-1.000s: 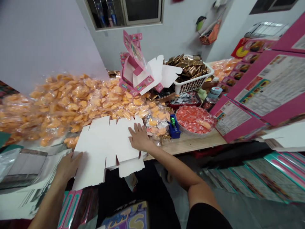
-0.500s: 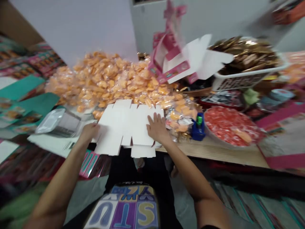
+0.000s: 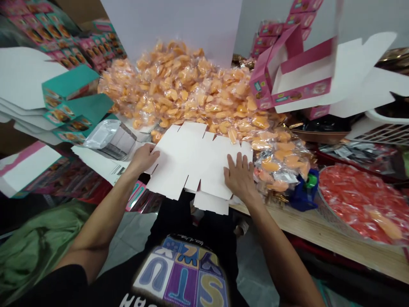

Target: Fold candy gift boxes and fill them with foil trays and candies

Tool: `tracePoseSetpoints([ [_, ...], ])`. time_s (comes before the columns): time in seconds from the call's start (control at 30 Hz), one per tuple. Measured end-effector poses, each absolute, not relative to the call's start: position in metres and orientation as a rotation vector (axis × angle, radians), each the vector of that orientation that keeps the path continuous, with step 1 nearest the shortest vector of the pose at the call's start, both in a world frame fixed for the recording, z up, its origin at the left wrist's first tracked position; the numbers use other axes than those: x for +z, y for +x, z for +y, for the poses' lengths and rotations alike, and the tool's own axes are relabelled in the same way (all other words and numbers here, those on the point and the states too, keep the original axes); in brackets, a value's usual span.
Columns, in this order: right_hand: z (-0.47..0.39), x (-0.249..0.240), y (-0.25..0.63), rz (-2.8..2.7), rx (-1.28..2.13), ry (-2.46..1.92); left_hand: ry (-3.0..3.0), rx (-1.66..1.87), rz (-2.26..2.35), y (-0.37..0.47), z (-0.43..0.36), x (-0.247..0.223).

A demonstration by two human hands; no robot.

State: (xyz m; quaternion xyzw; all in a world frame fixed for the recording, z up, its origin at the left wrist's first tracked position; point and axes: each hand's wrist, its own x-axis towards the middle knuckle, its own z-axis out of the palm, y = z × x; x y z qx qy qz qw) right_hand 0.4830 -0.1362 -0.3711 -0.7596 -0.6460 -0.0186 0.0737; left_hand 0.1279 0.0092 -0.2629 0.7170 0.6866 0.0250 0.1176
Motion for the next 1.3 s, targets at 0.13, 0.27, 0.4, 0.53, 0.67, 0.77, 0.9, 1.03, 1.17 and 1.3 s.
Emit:
tracePoseSetpoints([
  [0.13, -0.137, -0.368, 0.486, -1.976, -0.080, -2.293, 1.958, 0.066, 2.099, 0.130, 0.009, -0.274],
  [0.27, -0.139, -0.366, 0.486, -1.987, -0.085, -2.295, 1.966, 0.129, 2.126, 0.135, 0.000, -0.281],
  [0.4, -0.140, -0.365, 0.487, -1.988, -0.091, -2.283, 1.932, -0.011, 2.111, 0.134, -0.003, -0.289],
  [0.53, -0.138, -0.362, 0.490, -2.024, -0.073, -2.305, 1.897, -0.069, 2.061, 0.132, 0.005, -0.294],
  [0.67, -0.137, -0.360, 0.493, -2.045, -0.094, -2.274, 1.896, -0.095, 2.055, 0.139, 0.007, -0.295],
  [0.77, -0.138, -0.361, 0.494, -2.043, -0.112, -2.241, 1.892, -0.108, 2.067, 0.145, 0.004, -0.293],
  [0.9, -0.141, -0.359, 0.494, -2.036, -0.072, -2.253, 1.894, -0.109, 2.096, 0.145, -0.009, -0.292],
  [1.03, -0.141, -0.354, 0.490, -2.026, -0.032, -2.302, 1.960, -0.052, 2.058, 0.142, -0.024, -0.285],
  [1.17, -0.139, -0.350, 0.478, -2.006, 0.070, -2.382, 2.009, -0.038, 1.976, 0.139, -0.030, -0.273],
  [1.3, -0.140, -0.346, 0.472, -1.963, 0.080, -2.383, 2.059, 0.126, 1.858, 0.130, -0.033, -0.263],
])
